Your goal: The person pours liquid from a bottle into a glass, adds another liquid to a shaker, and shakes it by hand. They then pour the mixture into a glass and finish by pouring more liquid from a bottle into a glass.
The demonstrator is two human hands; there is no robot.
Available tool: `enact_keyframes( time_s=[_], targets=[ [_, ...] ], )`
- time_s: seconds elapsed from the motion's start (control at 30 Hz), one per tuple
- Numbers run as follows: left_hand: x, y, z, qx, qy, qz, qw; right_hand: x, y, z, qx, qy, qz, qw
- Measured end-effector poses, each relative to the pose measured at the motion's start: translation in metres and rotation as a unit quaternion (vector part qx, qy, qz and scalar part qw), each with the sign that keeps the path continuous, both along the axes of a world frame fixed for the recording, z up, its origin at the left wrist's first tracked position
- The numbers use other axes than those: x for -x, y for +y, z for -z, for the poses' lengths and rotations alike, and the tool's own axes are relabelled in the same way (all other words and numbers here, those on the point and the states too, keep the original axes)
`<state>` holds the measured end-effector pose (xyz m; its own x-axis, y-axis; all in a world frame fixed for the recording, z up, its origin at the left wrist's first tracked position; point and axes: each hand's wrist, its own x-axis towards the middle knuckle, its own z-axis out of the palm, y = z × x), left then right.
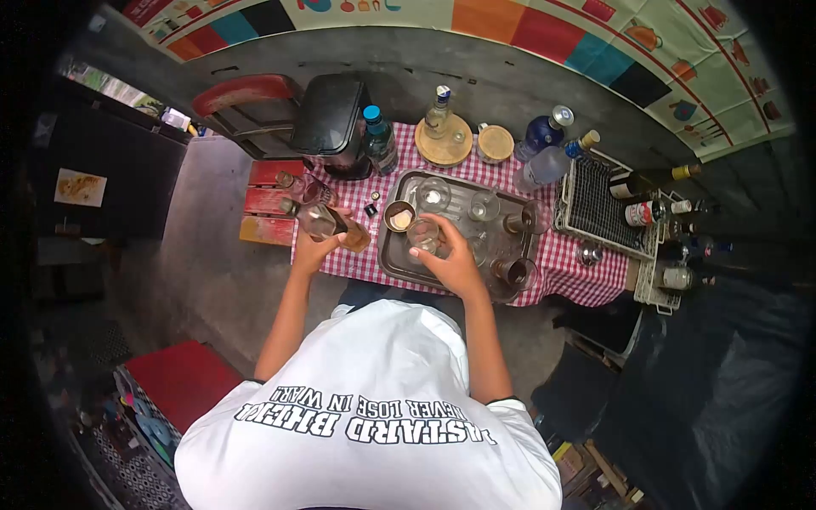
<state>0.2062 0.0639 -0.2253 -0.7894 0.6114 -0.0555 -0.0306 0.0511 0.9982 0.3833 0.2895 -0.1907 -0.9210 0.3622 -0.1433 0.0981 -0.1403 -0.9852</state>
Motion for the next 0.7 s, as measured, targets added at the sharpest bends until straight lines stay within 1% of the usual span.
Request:
enact_keyframes(
  time_s=[0.07,0.13,0.2,0.3,0.33,0.37,0.4,0.47,0.5,0.57,0.6,0.63,0.67,0.7],
  targets=[
    [-0.006,0.007,-0.036,-0.077,0.004,0.022,0.997,0.003,0.002,-0.009,0.014,0.030,-0.007,0.999],
    [-0.008,0.011,-0.051,-0.095,0.027,0.017,0.995,0.004,0.005,-0.018,0.044,0.084,-0.008,0.995],
    [-0.007,0.014,-0.063,-0.152,0.005,0.048,0.987,0.005,0.007,-0.031,0.039,0.089,-0.012,0.995],
    [-0.009,0.020,-0.089,-0.154,-0.007,0.066,0.986,0.006,0.009,-0.050,0.029,0.118,-0.027,0.992],
    [-0.009,0.022,-0.093,-0.160,-0.012,0.080,0.984,0.006,0.009,-0.058,-0.007,0.128,-0.022,0.992],
    [-0.005,0.022,-0.092,-0.135,-0.021,0.106,0.985,0.006,0.009,-0.065,-0.042,0.137,-0.015,0.990],
    [-0.005,0.023,-0.094,-0.137,-0.019,0.107,0.985,0.006,0.010,-0.071,-0.044,0.139,-0.015,0.989],
    [-0.004,0.025,-0.098,-0.065,0.105,0.059,0.991,0.006,0.012,-0.080,-0.099,0.148,-0.008,0.984],
    [-0.003,0.028,-0.106,-0.067,0.108,0.060,0.990,0.005,0.013,-0.084,-0.102,0.151,-0.007,0.983],
    [-0.004,0.033,-0.139,0.038,0.207,0.142,0.967,0.003,0.015,-0.092,-0.159,0.150,-0.001,0.976],
    [-0.005,0.035,-0.152,0.091,0.254,0.182,0.946,0.002,0.016,-0.095,-0.161,0.152,0.001,0.975],
    [-0.008,0.038,-0.160,0.087,0.215,0.198,0.952,0.001,0.017,-0.098,-0.165,0.158,-0.010,0.973],
    [-0.009,0.039,-0.171,0.086,0.216,0.201,0.952,0.000,0.018,-0.099,-0.169,0.163,-0.021,0.972],
    [-0.009,0.041,-0.182,0.135,0.244,0.231,0.932,-0.001,0.019,-0.099,-0.175,0.166,-0.015,0.970]
  ],
)
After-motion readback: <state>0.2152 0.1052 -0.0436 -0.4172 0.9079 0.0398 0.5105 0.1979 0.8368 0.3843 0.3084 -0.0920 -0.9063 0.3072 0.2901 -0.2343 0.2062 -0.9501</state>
